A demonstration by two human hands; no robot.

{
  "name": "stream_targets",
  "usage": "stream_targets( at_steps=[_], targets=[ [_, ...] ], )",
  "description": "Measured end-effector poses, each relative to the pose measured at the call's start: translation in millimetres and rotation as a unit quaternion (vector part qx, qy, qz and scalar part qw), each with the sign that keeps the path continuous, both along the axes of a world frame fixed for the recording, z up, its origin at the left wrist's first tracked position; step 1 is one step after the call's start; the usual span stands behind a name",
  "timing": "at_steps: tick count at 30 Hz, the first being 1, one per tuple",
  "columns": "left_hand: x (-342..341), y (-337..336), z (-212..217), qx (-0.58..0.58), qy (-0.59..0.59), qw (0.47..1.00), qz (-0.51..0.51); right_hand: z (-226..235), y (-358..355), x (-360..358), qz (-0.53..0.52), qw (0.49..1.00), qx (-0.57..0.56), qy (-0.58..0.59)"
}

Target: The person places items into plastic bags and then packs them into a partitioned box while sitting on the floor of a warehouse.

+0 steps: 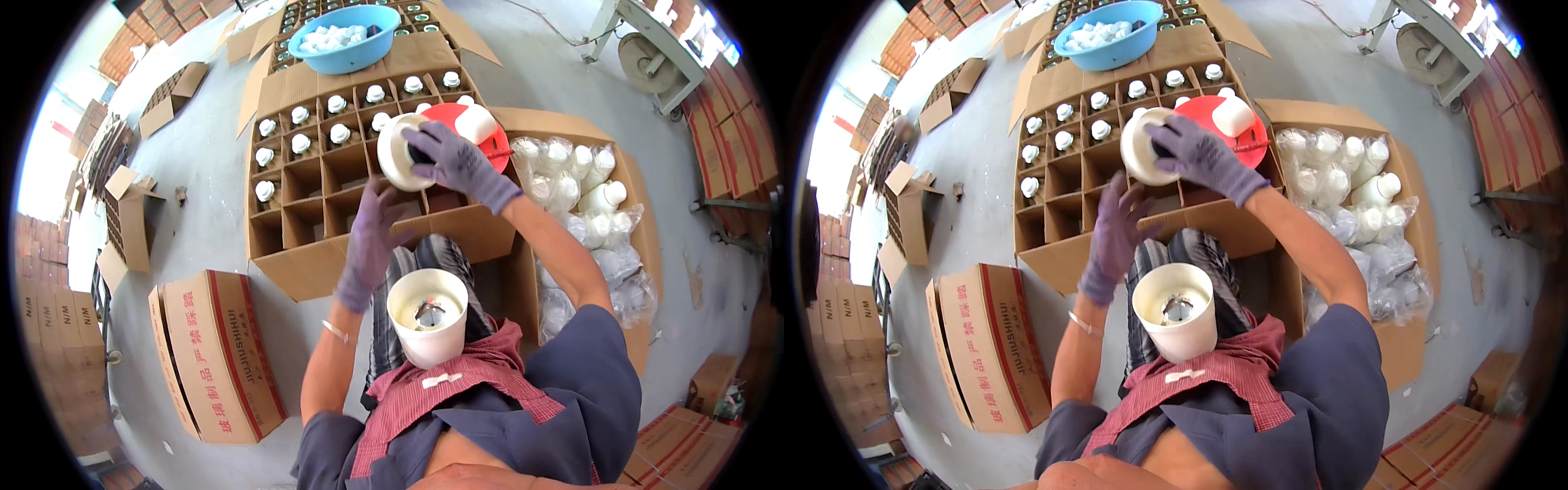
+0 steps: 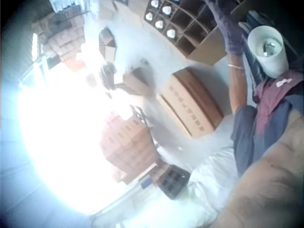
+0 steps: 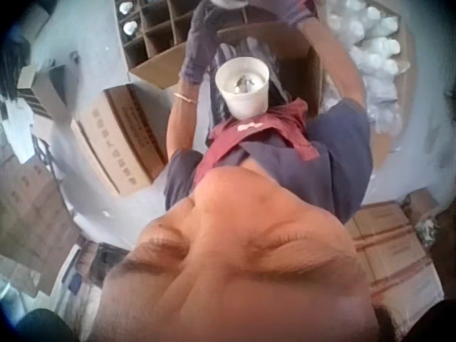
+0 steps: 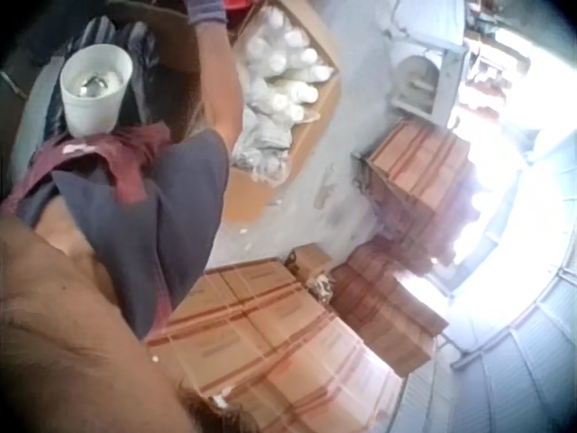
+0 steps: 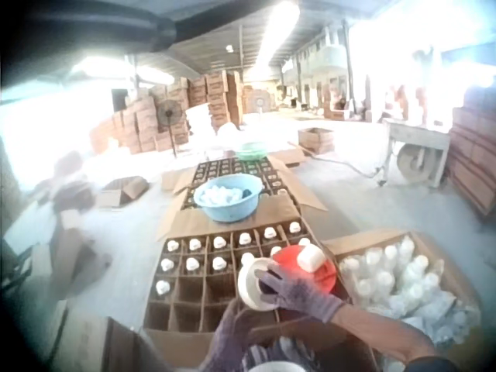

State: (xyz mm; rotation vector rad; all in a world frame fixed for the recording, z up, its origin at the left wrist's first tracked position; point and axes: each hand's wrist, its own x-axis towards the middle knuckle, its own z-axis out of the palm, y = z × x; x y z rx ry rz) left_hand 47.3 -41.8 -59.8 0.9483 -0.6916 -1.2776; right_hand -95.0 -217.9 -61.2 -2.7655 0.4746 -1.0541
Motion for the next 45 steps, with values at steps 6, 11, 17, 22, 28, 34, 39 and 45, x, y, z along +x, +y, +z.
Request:
stream_targets(
  at_steps=[6, 11, 17, 22, 28, 34, 39, 45],
  targets=[
    [-29, -21, 6, -0.063, -0.032, 0.997, -0.026, 18, 67, -6, -0.108, 0.983, 0.123, -0.078],
    [-17, -5, 34, -0.336, -0.688, 0.632, 0.122, 5, 72, -23, 0.173, 0.907, 0.376, -0.081],
    [-11, 22, 57, -0.455, -0.639, 0.588, -0.195, -9, 90, -54, 0.239, 0.791, 0.442, 0.348],
    [32, 45, -11, -0.322, -0.554, 0.741, -0.199, -37, 83, -79, -0.069, 0.719, 0.685, 0.097],
    [4, 62, -29, -0.3, -0.52, 0.753, -0.269, -38, 151, -70, 0.102, 0.746, 0.657, -0.023],
    [-17, 98, -21, -0.252, -0.615, 0.706, -0.243, -70, 162, -56, 0.146, 0.804, 0.571, 0.082],
    [-11, 103, -37, -0.236, -0.516, 0.802, -0.186, -56, 148, -48, 0.206, 0.748, 0.621, 0.113],
    [-43, 136, -139, -0.074, -0.521, 0.846, -0.082, -9, 215, -140, -0.018, 0.918, 0.386, 0.084]
  ],
)
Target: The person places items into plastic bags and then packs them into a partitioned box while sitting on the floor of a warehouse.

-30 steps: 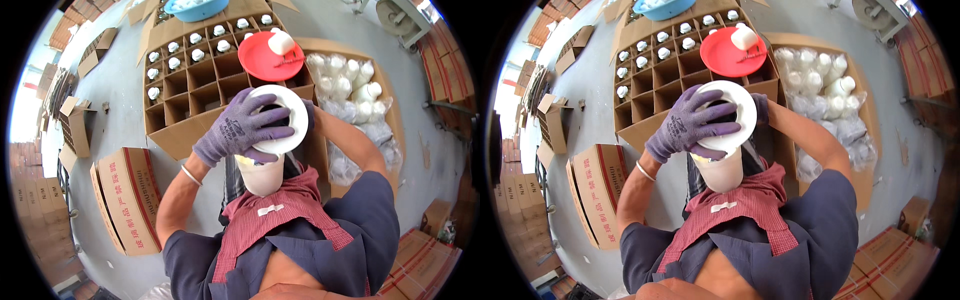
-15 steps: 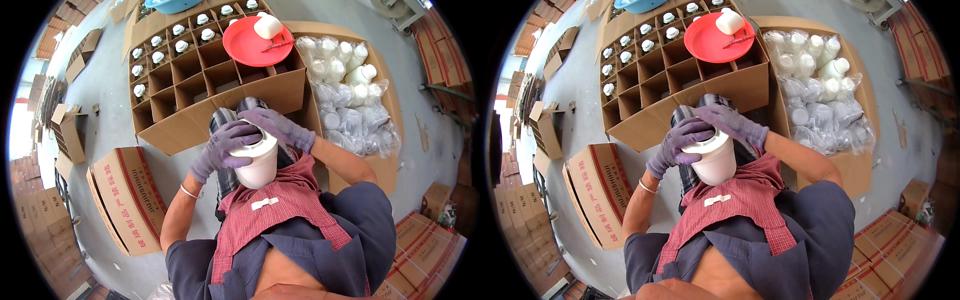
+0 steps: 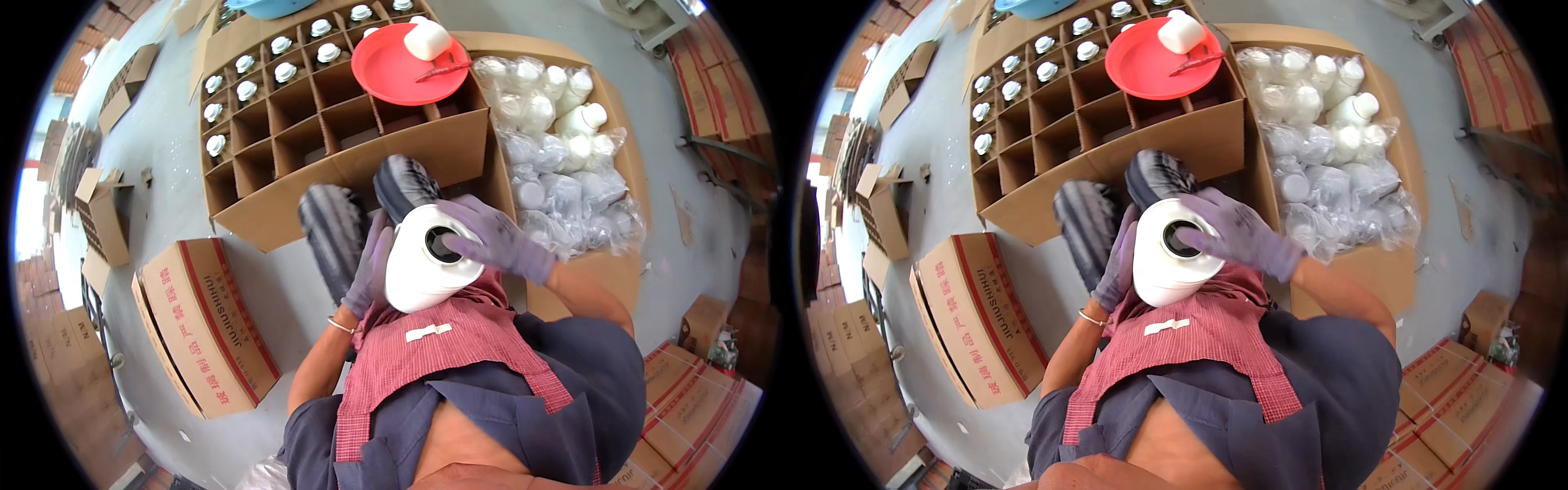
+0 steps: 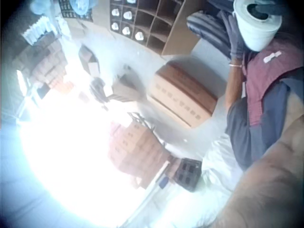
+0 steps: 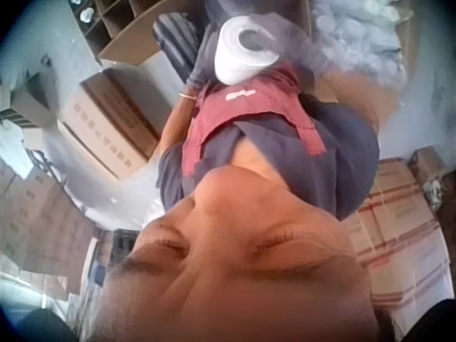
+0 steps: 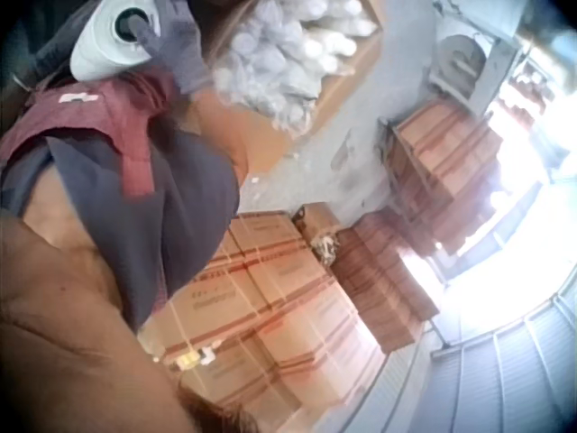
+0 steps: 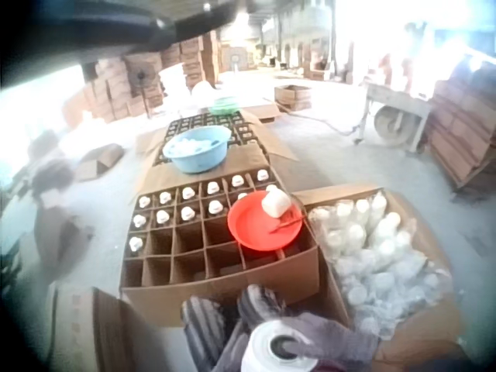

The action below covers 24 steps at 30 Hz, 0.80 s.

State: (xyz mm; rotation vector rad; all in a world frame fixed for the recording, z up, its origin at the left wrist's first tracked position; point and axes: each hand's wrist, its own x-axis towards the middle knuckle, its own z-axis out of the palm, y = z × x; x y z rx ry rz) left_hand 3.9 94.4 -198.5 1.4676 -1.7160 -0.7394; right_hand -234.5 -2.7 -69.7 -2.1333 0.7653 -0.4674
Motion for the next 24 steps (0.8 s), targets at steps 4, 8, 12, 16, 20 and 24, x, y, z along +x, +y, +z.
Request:
stream_targets(
  at_steps=[4, 8, 12, 16, 20, 24],
  targets=[
    [7, 2, 42, 0.306, 0.345, 0.886, 0.052, -14, 32, -55, 0.027, 0.958, 0.037, 0.283],
    [21, 12, 46, 0.374, 0.323, 0.869, 0.029, -46, 32, -58, -0.04, 0.981, -0.06, 0.182],
    [27, 5, 36, 0.194, 0.19, 0.942, -0.195, -47, 13, -4, 0.006, 0.983, -0.018, -0.183],
    [27, -18, 86, 0.083, 0.023, 0.988, -0.125, -79, -13, 4, -0.066, 0.844, 0.436, -0.305],
    [11, -46, 141, -0.136, -0.138, 0.963, -0.186, -112, -38, -2, -0.094, 0.643, 0.7, -0.297],
    [36, -52, 119, 0.32, 0.225, 0.919, 0.04, -67, -25, 15, -0.139, 0.945, 0.128, -0.267]
  ],
)
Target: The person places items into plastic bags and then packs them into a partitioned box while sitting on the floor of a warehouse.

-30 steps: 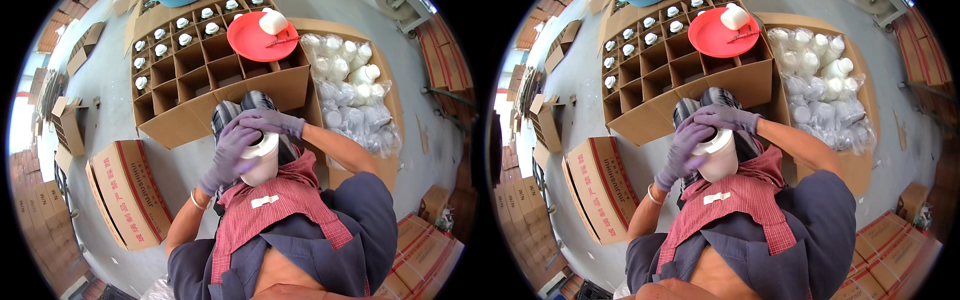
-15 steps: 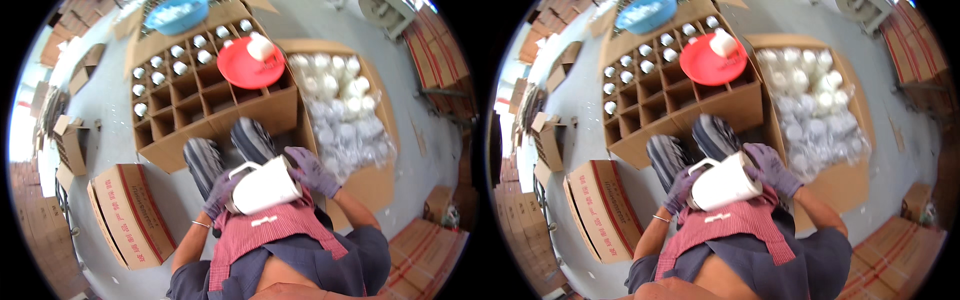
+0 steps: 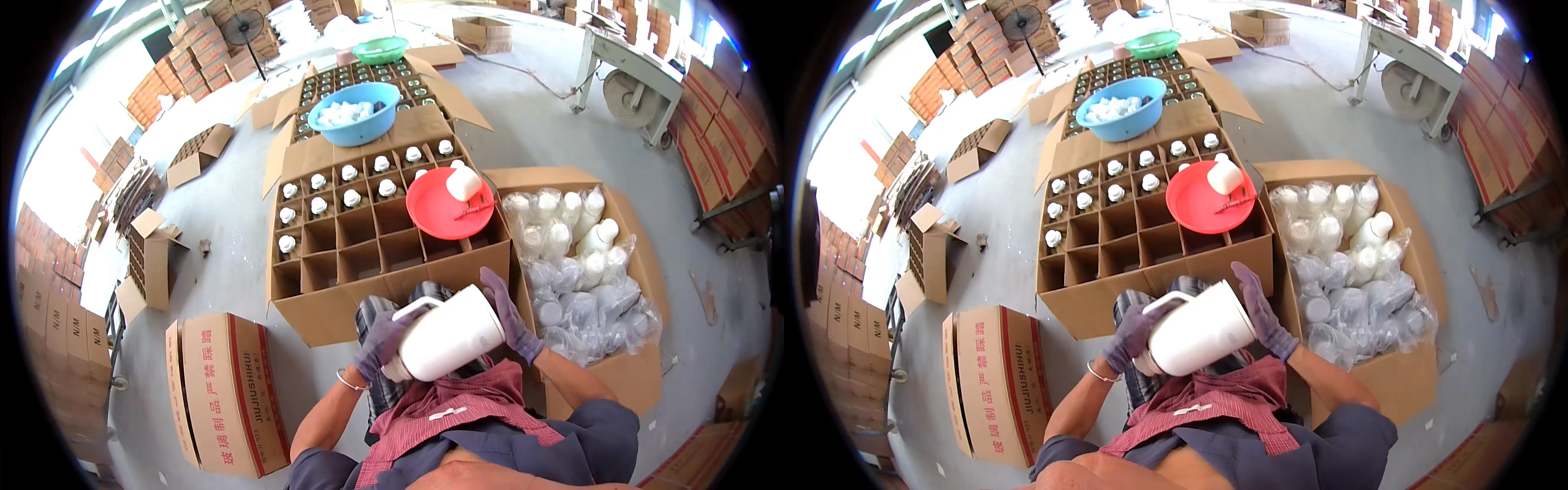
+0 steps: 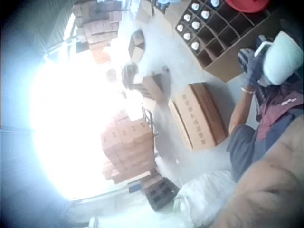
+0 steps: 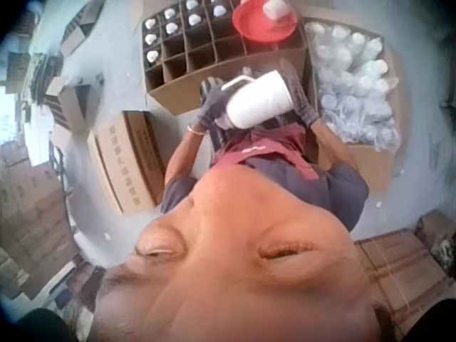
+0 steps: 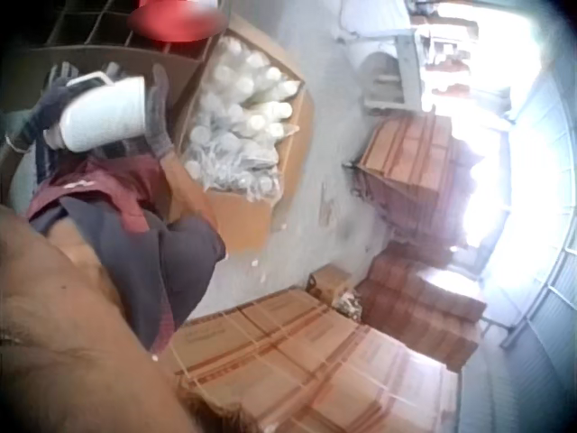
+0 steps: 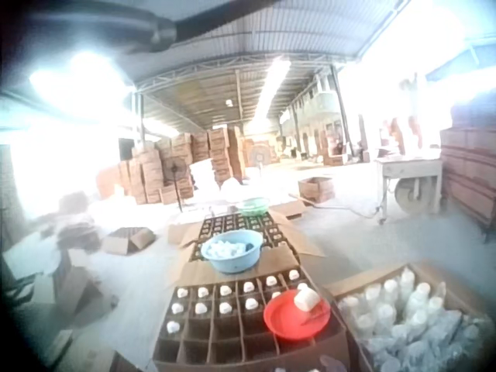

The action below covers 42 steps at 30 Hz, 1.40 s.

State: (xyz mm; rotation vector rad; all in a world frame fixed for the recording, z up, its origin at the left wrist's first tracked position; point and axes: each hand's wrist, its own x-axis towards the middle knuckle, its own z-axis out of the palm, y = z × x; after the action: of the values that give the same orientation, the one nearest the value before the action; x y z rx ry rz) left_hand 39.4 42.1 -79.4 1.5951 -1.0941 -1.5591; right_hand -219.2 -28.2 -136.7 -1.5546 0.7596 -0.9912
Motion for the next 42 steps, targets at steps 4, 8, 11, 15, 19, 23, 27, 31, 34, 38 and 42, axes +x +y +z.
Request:
stream_targets(
  at_steps=[4, 8, 11, 15, 19, 23, 27, 31, 34, 38, 42],
  targets=[
    [-21, -10, 29, -0.486, -0.248, 0.813, -0.203, -14, -21, -13, 0.082, 0.96, 0.224, -0.147],
    [-9, -17, 12, -0.236, -0.057, 0.967, -0.074, -25, -28, -8, 0.03, 0.991, 0.13, -0.027],
    [1, -5, 22, -0.294, -0.199, 0.927, -0.118, -10, -30, 3, 0.068, 0.995, 0.033, -0.058],
    [-41, -11, 62, -0.567, -0.362, 0.698, -0.246, -40, -48, -15, 0.24, 0.719, 0.516, -0.399],
    [0, -8, 38, -0.077, 0.064, 0.993, 0.061, 9, -40, -2, 0.121, 0.984, 0.096, -0.088],
    [-15, 1, 33, -0.25, -0.005, 0.963, 0.099, 42, -25, -2, 0.077, 0.99, -0.1, 0.055],
    [-11, -5, 53, -0.508, -0.301, 0.806, -0.034, 45, -22, 18, 0.111, 0.93, 0.326, -0.13],
    [3, 6, 29, -0.149, 0.019, 0.981, 0.119, 54, -36, 11, 0.14, 0.99, -0.029, 0.02],
    [0, 3, 25, -0.184, 0.011, 0.971, 0.153, 92, -33, 25, 0.206, 0.969, -0.139, 0.005],
    [21, 11, 18, -0.237, -0.046, 0.952, 0.188, 90, -27, 47, 0.187, 0.967, -0.17, -0.017],
    [48, 23, 14, -0.245, -0.089, 0.939, 0.223, 85, -82, 65, 0.202, 0.967, -0.144, 0.053]
  ],
)
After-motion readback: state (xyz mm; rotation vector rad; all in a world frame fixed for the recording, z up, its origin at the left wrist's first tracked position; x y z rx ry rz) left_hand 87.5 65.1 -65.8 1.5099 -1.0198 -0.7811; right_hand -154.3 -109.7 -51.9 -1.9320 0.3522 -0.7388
